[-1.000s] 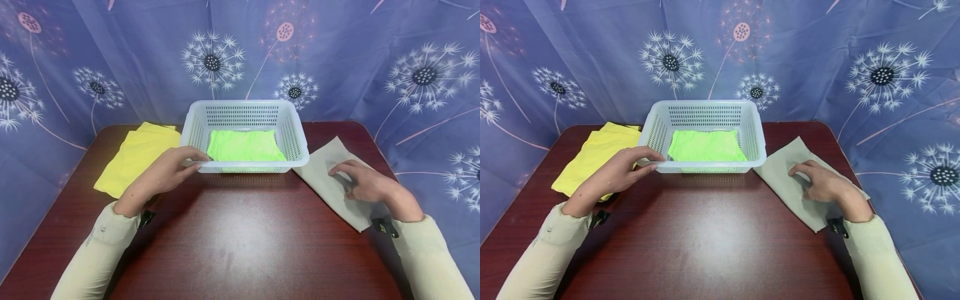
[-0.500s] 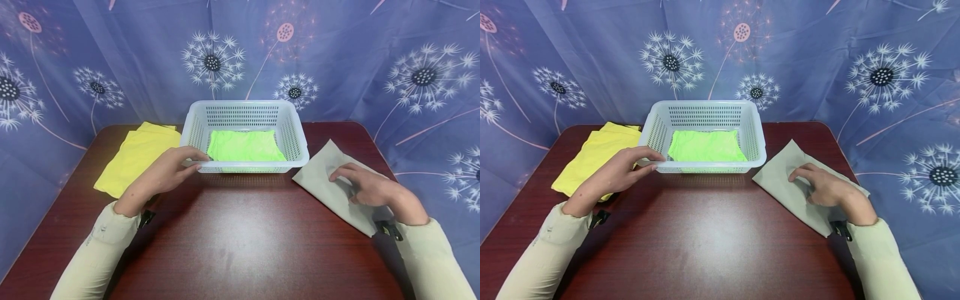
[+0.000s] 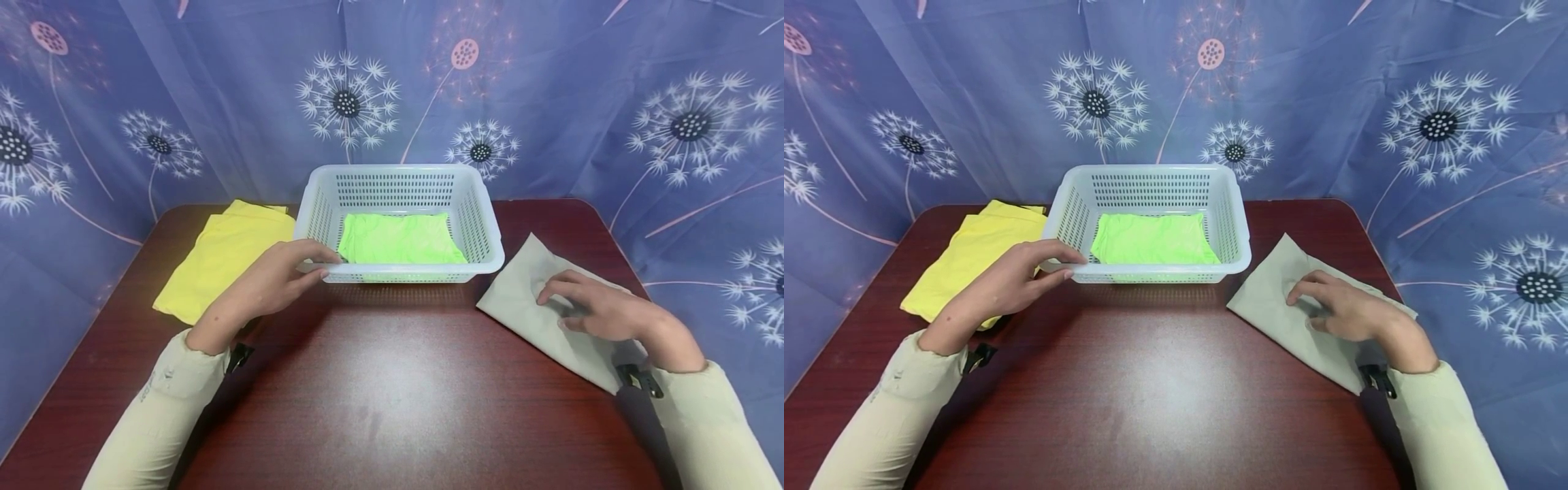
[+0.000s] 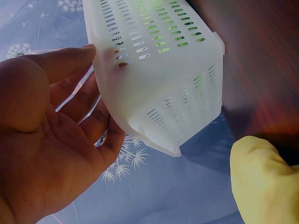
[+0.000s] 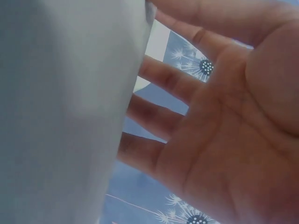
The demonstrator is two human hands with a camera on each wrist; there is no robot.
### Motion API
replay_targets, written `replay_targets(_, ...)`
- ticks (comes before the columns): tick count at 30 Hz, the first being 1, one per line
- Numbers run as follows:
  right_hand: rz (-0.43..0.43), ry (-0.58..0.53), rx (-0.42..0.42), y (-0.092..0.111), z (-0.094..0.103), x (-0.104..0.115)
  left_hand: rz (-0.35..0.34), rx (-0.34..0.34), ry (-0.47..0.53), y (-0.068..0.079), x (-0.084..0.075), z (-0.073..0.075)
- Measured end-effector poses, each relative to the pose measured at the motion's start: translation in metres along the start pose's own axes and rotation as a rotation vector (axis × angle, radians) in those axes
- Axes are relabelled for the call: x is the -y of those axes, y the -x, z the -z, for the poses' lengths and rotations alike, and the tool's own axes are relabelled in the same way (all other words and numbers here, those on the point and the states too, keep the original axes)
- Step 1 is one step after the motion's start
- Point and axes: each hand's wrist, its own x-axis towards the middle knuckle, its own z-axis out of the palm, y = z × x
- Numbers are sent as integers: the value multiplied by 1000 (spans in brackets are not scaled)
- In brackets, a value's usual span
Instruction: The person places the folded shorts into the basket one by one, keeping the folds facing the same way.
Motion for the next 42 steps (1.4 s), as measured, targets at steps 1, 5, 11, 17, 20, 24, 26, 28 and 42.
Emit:
replay_targets(1, 8, 8, -4, -1, -1, 0, -1, 0, 1, 0, 0, 0)
replay_targets(5, 8, 20, -6, -4, -3, 1, -1, 2, -1, 0, 1, 0)
replay_targets(11, -79, -18, 32, -5, -5, 7, -5, 2, 2, 0, 1, 0)
replay_targets(17, -139, -48, 88, -4, -7, 9, 0, 4, 3, 1, 0, 0)
replay_targets(20, -171, -34, 102, -3, -6, 9, 2, 7, 3, 1, 0, 0)
replay_targets(24, -210, -28, 127, -3, -5, 8, 4, 10, 4, 1, 0, 0)
replay_targets(26, -214, -35, 132, -2, -5, 7, 6, 8, 1, 0, 0, 0)
replay_targets(28, -212, -43, 135, -3, -5, 8, 7, 6, -3, 0, 0, 0)
replay_targets(42, -157, -19, 141, -1, -4, 13, 3, 5, 2, 0, 1, 0)
